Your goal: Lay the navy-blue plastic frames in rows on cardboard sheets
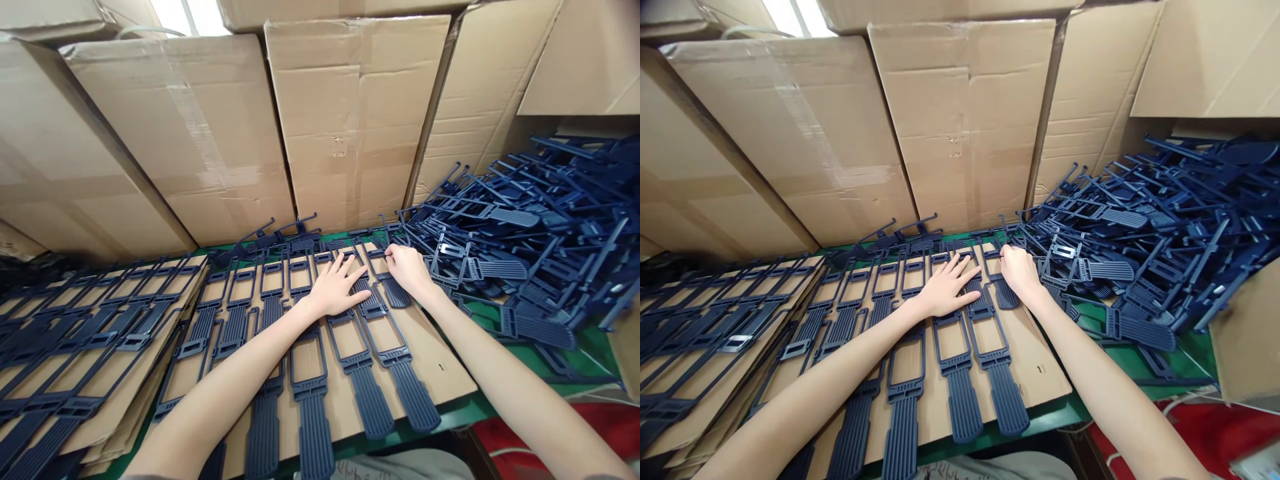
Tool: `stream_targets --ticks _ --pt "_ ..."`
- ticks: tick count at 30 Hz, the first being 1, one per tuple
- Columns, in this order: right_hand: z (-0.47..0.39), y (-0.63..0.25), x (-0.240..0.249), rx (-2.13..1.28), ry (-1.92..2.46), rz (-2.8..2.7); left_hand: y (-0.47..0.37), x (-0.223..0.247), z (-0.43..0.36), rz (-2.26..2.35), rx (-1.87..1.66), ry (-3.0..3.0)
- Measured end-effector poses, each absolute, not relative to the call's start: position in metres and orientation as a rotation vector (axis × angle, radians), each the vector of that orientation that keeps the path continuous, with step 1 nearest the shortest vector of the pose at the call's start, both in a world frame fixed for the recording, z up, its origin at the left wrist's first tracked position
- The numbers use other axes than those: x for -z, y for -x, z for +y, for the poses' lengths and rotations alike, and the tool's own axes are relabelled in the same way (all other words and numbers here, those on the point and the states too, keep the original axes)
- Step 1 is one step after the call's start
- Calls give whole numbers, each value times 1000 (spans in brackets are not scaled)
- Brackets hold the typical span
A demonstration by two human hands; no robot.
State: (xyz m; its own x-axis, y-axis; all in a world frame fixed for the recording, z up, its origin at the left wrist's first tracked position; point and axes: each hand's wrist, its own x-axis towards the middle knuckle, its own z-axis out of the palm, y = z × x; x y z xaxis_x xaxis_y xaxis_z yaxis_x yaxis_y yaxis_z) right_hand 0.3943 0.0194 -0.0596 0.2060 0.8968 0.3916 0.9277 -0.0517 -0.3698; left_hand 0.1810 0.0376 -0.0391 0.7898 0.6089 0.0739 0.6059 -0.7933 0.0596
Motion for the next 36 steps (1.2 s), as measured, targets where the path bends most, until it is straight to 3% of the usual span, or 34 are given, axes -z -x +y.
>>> stream_targets --ticks 12,17,22,36 --pt "13 -403 37 -18 1622 -1438 -182 39 38 988 -140 -2949" --pt "13 -390 44 -319 1523 -1688 -182 40 38 988 -141 -2935" --pt "13 -391 46 -7 1601 -1991 -182 42 39 980 -167 -2939" --pt "18 -381 62 44 1676 -2010 -182 42 39 985 -166 -2940"
